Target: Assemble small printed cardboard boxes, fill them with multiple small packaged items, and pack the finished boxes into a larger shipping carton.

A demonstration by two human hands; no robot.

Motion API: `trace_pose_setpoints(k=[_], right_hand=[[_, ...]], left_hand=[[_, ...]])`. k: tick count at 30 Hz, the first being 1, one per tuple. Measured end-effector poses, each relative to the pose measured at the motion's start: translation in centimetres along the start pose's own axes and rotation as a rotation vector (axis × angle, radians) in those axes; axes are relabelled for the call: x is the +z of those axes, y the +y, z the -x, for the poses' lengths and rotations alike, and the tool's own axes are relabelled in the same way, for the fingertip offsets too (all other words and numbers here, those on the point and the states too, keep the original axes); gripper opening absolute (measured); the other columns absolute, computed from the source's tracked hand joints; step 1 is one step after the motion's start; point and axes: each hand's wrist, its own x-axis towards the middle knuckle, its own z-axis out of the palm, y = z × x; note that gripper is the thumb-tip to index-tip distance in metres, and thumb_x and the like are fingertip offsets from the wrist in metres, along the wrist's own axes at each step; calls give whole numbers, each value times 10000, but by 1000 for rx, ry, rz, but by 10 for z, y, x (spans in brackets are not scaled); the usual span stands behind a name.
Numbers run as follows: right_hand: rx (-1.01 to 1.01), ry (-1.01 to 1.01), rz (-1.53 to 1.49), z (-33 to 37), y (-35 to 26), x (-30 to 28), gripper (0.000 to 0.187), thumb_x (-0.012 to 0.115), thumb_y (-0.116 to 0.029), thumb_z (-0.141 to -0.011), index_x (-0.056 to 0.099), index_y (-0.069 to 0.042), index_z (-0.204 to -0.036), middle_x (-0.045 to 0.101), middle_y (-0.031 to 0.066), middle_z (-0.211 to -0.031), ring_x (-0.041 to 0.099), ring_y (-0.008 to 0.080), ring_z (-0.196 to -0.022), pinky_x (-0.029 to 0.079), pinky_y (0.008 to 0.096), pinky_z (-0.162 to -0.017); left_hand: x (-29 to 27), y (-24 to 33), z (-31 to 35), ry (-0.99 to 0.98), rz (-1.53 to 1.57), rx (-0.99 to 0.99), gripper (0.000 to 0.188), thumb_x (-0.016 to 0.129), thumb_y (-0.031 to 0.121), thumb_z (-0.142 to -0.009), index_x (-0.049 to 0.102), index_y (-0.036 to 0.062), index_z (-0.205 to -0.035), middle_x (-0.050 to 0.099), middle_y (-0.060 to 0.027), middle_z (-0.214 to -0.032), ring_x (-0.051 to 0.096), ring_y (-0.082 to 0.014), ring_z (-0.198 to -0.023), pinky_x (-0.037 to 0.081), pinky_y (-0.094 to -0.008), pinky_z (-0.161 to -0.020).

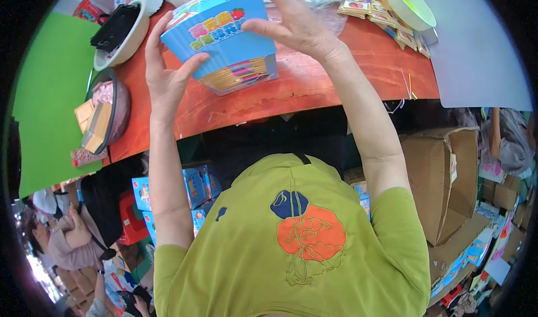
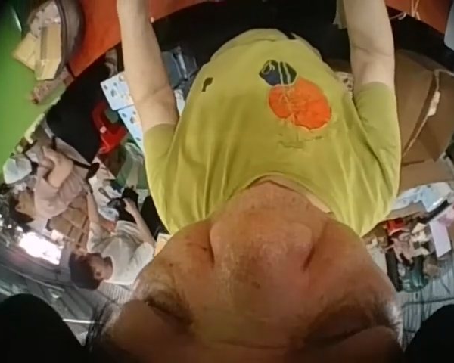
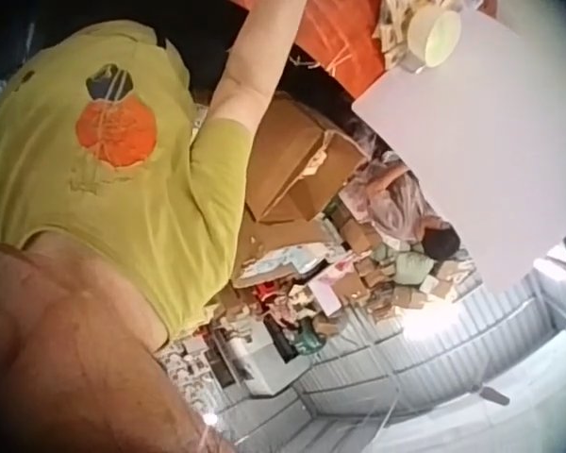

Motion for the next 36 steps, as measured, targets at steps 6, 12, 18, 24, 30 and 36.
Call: trace_pose_setpoints(k=[6, 12, 18, 24, 30, 36], right_hand=[[114, -189, -59, 1, -4, -6, 1069, 842, -309, -849, 147, -36, -1614, 262, 245, -1615, 287, 382, -1500, 303, 439, -1210], [232, -147, -83, 3, -8, 3, 1030, 861, -272, -834, 208, -45, -1599, 337, 214, -1580, 414, 344, -1415, 424, 407, -1111], [63, -91, 20, 0, -4, 2, 1053, 882, -302, -809, 222, -57, -1592, 425, 208, -1496, 454, 329, -1358, 468, 398, -1047], [344, -49, -203, 30, -6, 8, 467, 731, -214, -960, 547, -42, -1354, 621, 42, -1244, 593, 159, -1133, 493, 336, -1006], [525, -64, -455, 43, -9, 2, 170, 703, -157, -990, 676, -11, -1071, 636, -25, -975, 566, 65, -885, 489, 231, -794], [562, 4, -651, 49, -6, 11, 159, 726, -143, -972, 714, -10, -1059, 644, -33, -942, 552, 53, -846, 480, 217, -742]], left_hand=[[2, 1, -4, -4, 1, -8, 905, 919, 186, -743, 414, 110, -1490, 485, -99, -1516, 495, -260, -1382, 451, -399, -1160], [3, -1, 0, -9, 35, -51, 942, 931, 208, -728, 393, 133, -1498, 459, -101, -1535, 475, -259, -1399, 436, -405, -1171], [3, 12, 0, -41, -43, -68, 994, 948, 210, -694, 375, 150, -1504, 453, -100, -1541, 464, -268, -1407, 403, -422, -1193], [6, 9, 0, -12, -74, -77, 1013, 951, 194, -682, 369, 146, -1510, 481, -94, -1511, 484, -262, -1382, 415, -415, -1175], [4, 10, -2, 15, -17, -68, 1006, 949, 179, -681, 380, 131, -1510, 509, -86, -1470, 500, -252, -1357, 424, -410, -1162], [4, 11, -2, 19, 31, -88, 997, 948, 169, -682, 391, 133, -1508, 520, -86, -1451, 502, -256, -1355, 423, -422, -1164]])
